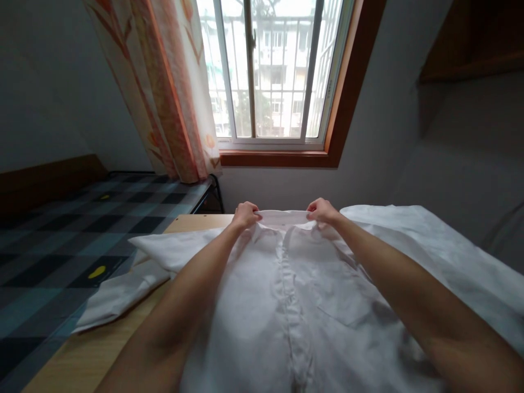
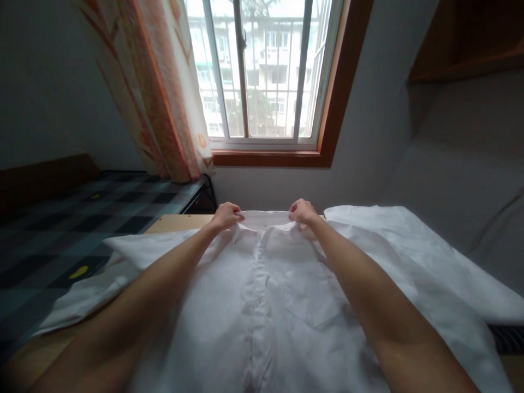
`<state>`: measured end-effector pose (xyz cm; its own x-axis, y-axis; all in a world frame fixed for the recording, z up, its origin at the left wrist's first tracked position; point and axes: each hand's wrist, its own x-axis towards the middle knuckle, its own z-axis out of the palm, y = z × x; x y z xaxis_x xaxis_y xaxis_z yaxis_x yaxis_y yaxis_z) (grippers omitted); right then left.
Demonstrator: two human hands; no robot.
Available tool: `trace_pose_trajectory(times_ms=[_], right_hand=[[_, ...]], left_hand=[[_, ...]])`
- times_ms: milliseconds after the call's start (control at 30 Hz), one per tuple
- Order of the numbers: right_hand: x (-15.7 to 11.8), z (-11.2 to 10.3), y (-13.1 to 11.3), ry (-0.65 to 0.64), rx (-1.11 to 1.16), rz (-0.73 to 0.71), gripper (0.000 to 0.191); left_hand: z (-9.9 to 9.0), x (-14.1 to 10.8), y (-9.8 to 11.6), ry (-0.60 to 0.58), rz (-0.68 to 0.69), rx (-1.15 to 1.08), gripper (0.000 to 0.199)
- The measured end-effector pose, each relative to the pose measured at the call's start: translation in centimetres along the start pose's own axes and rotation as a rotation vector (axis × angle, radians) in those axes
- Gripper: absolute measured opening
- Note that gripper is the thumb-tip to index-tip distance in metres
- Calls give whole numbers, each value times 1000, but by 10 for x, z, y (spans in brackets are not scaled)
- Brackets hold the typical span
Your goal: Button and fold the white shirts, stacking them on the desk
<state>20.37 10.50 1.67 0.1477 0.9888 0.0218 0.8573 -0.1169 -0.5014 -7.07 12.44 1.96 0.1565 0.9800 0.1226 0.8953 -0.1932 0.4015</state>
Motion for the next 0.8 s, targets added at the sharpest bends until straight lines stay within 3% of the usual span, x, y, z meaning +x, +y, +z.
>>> trace_pose_trajectory(times_ms=[167,400,600,800], right_hand=[[-8,-12,8,96,18,-9,21],[-18,-13,13,-31,1,68,24],[-15,-21,19,49,-9,48,14],[-13,-30,28,56,89,113,6]], left_hand=[[2,-5,-8,-41,14,-11,20],[1,-1,6,-26,128,44,52],[3,4,4,-85,143,4,10],[-15,11,-6,-132,-13,-96,17]])
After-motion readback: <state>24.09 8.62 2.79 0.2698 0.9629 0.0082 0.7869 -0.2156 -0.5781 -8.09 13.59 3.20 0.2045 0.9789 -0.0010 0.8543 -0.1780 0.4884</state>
